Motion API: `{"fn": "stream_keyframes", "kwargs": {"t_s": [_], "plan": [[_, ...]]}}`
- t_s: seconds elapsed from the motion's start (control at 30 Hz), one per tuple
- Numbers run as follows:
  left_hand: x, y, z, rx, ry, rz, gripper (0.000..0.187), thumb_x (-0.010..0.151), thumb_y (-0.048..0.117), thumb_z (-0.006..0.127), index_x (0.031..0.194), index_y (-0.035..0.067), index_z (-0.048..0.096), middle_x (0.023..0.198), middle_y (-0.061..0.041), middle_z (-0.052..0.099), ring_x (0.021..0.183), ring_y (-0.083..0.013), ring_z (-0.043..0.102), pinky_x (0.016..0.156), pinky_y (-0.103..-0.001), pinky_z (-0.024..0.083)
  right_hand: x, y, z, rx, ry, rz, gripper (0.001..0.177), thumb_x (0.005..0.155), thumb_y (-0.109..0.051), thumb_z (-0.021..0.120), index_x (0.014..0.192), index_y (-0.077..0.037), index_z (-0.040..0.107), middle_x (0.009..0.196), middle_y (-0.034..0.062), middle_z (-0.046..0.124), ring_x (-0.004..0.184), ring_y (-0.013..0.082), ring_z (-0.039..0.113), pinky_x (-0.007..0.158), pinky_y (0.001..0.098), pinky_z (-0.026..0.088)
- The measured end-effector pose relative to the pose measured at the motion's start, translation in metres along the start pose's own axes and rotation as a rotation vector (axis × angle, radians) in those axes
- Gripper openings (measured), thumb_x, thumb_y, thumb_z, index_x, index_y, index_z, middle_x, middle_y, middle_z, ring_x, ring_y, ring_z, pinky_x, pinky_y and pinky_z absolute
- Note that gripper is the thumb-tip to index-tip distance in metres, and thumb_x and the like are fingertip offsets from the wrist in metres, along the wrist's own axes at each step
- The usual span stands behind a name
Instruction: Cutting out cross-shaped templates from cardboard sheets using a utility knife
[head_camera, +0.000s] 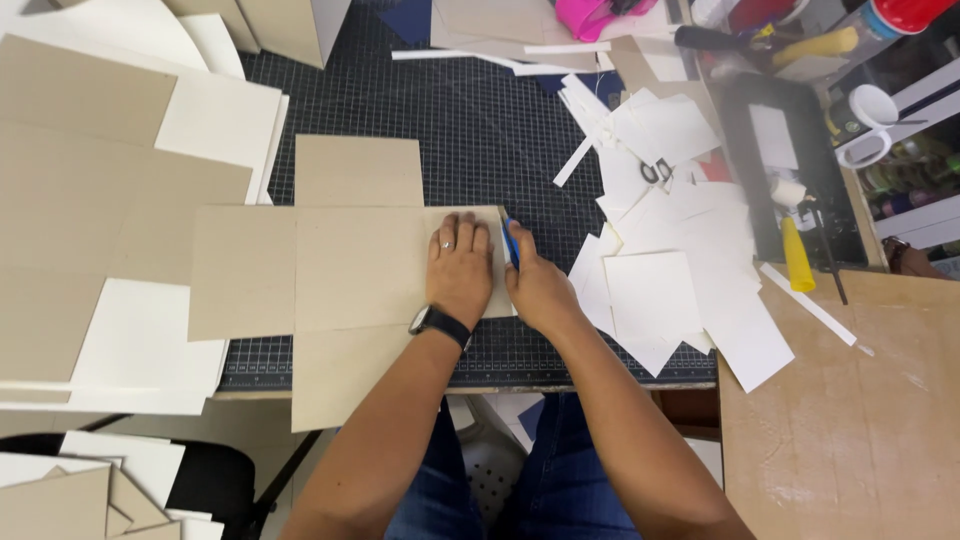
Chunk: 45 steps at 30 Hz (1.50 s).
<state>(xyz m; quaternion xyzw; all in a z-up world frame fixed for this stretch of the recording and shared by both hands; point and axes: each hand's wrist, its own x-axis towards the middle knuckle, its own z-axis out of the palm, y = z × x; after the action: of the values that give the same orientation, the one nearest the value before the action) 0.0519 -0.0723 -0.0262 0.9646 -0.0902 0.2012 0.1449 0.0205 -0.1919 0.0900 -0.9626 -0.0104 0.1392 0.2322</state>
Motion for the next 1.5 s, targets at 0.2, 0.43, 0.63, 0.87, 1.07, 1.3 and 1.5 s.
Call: {"fn": "stream_keyframes", "kwargs": {"t_s": [0.2, 0.43, 0.63, 0.87, 1.07, 1.3, 1.5], "plan": [[-0.001, 0.001, 0.001, 0.006, -0.012, -0.007, 0.035, 0.103, 0.031, 0.053, 0.131, 0.011, 0.058, 0.143, -0.011, 0.053, 0.142, -0.0340, 0.039, 0.115, -0.046, 0.031, -0.020, -0.011, -0.011, 0.031, -0.051, 0.004, 0.050, 0.103, -0.018, 0.041, 0.151, -0.015, 0.030, 0.068, 0.0125, 0.073, 0.054, 0.0282, 0.073, 0.055, 0.0399, 0.058], [0.000, 0.001, -0.007, 0.005, -0.044, 0.002, 0.036, 0.105, 0.030, 0.051, 0.134, 0.009, 0.056, 0.143, -0.012, 0.051, 0.141, -0.0349, 0.038, 0.115, -0.047, 0.029, -0.035, 0.005, 0.002, 0.053, -0.067, -0.030, 0.049, 0.103, -0.015, 0.041, 0.151, -0.013, 0.030, 0.078, 0.0180, 0.074, 0.058, 0.0298, 0.074, 0.053, 0.0395, 0.058], [0.002, 0.001, -0.011, 0.004, -0.106, -0.008, 0.036, 0.107, 0.030, 0.047, 0.136, 0.010, 0.053, 0.145, -0.012, 0.048, 0.144, -0.0345, 0.033, 0.117, -0.051, 0.022, -0.069, 0.006, 0.005, 0.046, -0.090, -0.039, 0.050, 0.103, -0.012, 0.044, 0.150, -0.009, 0.029, 0.081, 0.0240, 0.074, 0.064, 0.0397, 0.075, 0.050, 0.0448, 0.056], [0.003, 0.004, -0.020, 0.006, -0.173, -0.032, 0.035, 0.109, 0.030, 0.042, 0.137, 0.011, 0.051, 0.147, -0.011, 0.045, 0.145, -0.0329, 0.030, 0.119, -0.052, 0.017, -0.100, 0.007, 0.008, 0.067, -0.075, -0.063, 0.051, 0.102, -0.011, 0.046, 0.150, -0.010, 0.029, 0.082, 0.0275, 0.074, 0.066, 0.0439, 0.075, 0.047, 0.0454, 0.054], [0.003, 0.004, -0.017, 0.016, -0.205, -0.037, 0.034, 0.110, 0.029, 0.039, 0.138, 0.011, 0.048, 0.148, -0.011, 0.042, 0.145, -0.0326, 0.027, 0.119, -0.053, 0.015, -0.127, 0.007, 0.011, 0.117, -0.090, -0.053, 0.053, 0.101, -0.010, 0.047, 0.151, -0.010, 0.028, 0.080, 0.0304, 0.074, 0.065, 0.0470, 0.075, 0.045, 0.0451, 0.051], [0.004, 0.004, -0.018, 0.006, -0.234, -0.044, 0.035, 0.111, 0.029, 0.038, 0.139, 0.010, 0.047, 0.149, -0.012, 0.039, 0.146, -0.0325, 0.024, 0.120, -0.054, 0.012, -0.148, 0.009, 0.013, 0.113, -0.112, -0.018, 0.053, 0.101, -0.013, 0.047, 0.151, -0.014, 0.027, 0.097, 0.0360, 0.072, 0.074, 0.0540, 0.073, 0.051, 0.0518, 0.054], [0.005, 0.005, -0.021, 0.013, -0.239, -0.049, 0.035, 0.112, 0.029, 0.037, 0.139, 0.010, 0.047, 0.149, -0.012, 0.040, 0.147, -0.0324, 0.024, 0.120, -0.055, 0.011, -0.159, 0.007, 0.017, 0.091, -0.136, 0.025, 0.055, 0.101, -0.016, 0.046, 0.152, -0.015, 0.026, 0.113, 0.0380, 0.068, 0.085, 0.0565, 0.071, 0.060, 0.0573, 0.055]]}}
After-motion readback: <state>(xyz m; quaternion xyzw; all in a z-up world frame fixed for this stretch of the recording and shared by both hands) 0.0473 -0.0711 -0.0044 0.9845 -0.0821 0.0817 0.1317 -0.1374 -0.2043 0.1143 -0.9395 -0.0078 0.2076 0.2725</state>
